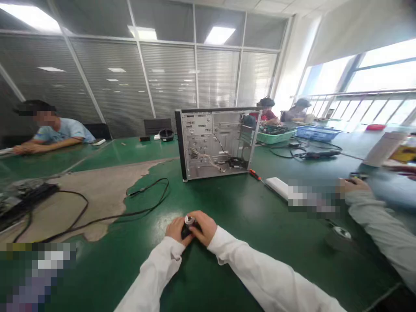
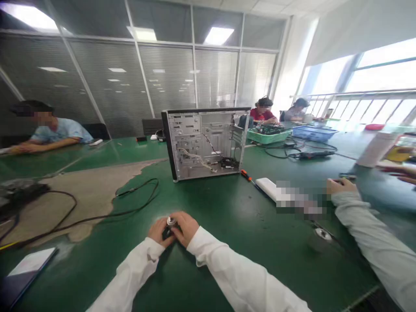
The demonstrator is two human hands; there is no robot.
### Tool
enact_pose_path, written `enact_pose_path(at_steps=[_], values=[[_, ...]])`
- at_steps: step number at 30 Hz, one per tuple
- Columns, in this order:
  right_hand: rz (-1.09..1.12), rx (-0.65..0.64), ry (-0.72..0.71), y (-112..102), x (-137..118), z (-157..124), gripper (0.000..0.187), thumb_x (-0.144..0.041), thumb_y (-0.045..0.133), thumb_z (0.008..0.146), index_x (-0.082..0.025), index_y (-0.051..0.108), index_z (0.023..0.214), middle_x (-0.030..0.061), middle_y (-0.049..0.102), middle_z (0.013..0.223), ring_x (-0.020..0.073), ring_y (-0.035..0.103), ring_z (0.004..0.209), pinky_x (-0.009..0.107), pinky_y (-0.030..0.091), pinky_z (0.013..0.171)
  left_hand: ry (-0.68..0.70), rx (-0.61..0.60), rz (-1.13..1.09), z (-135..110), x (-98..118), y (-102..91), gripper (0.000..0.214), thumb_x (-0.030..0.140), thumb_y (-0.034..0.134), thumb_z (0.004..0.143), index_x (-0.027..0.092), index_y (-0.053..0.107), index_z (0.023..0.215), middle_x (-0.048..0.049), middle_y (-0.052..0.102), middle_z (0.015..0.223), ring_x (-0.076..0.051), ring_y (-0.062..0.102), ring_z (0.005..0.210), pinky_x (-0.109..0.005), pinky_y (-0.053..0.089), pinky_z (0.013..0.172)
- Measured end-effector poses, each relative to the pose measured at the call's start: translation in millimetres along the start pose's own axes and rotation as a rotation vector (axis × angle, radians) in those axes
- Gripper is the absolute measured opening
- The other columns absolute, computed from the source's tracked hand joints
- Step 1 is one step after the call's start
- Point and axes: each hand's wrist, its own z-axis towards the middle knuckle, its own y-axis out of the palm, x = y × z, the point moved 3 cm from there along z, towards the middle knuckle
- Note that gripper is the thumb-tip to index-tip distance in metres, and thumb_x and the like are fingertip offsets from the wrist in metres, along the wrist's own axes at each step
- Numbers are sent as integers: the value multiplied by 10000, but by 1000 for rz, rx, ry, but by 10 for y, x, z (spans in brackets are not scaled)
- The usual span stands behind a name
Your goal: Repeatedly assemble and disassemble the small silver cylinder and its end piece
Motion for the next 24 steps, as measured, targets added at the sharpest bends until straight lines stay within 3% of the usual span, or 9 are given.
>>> enact_pose_path(at_steps=[5, 8, 13, 18, 24], values=[[112, 80, 173, 23, 32, -2, 366, -153, 514, 635, -198, 440, 991, 22, 519, 917, 117, 488, 797, 248, 417, 714, -26, 15, -16, 3, -15, 46, 438, 374, 554, 574, 142, 497, 941, -102, 564, 942, -255, 502, 892, -376, 400, 748], [296, 147, 331, 65, 149, -5, 348, -177, 521, 635, -203, 413, 964, -6, 534, 805, 91, 508, 670, 224, 436, 617, -30, 74, -125, -2, -40, 53, 505, 344, 582, 553, 167, 453, 1009, -85, 566, 967, -233, 518, 878, -364, 403, 758], [590, 276, 507, 184, 408, -8, 321, -273, 580, 607, -189, 410, 866, -27, 509, 679, 85, 511, 583, 217, 446, 527, -83, 184, -303, -30, -48, -9, 497, 310, 543, 588, 182, 395, 1044, -32, 601, 823, -179, 558, 781, -325, 435, 720], [751, 326, 556, 268, 560, -11, 346, -357, 609, 571, -164, 430, 797, 1, 522, 731, 100, 534, 578, 228, 454, 472, -191, 258, -413, -47, -34, -71, 413, 359, 515, 614, 187, 418, 977, -25, 617, 780, -156, 581, 692, -301, 455, 667], [825, 260, 517, 247, 573, -17, 373, -333, 632, 550, -158, 448, 823, 33, 552, 813, 119, 559, 617, 253, 463, 518, -274, 255, -503, -40, -73, -70, 333, 428, 476, 638, 185, 490, 866, -33, 637, 755, -155, 588, 657, -282, 456, 646]])
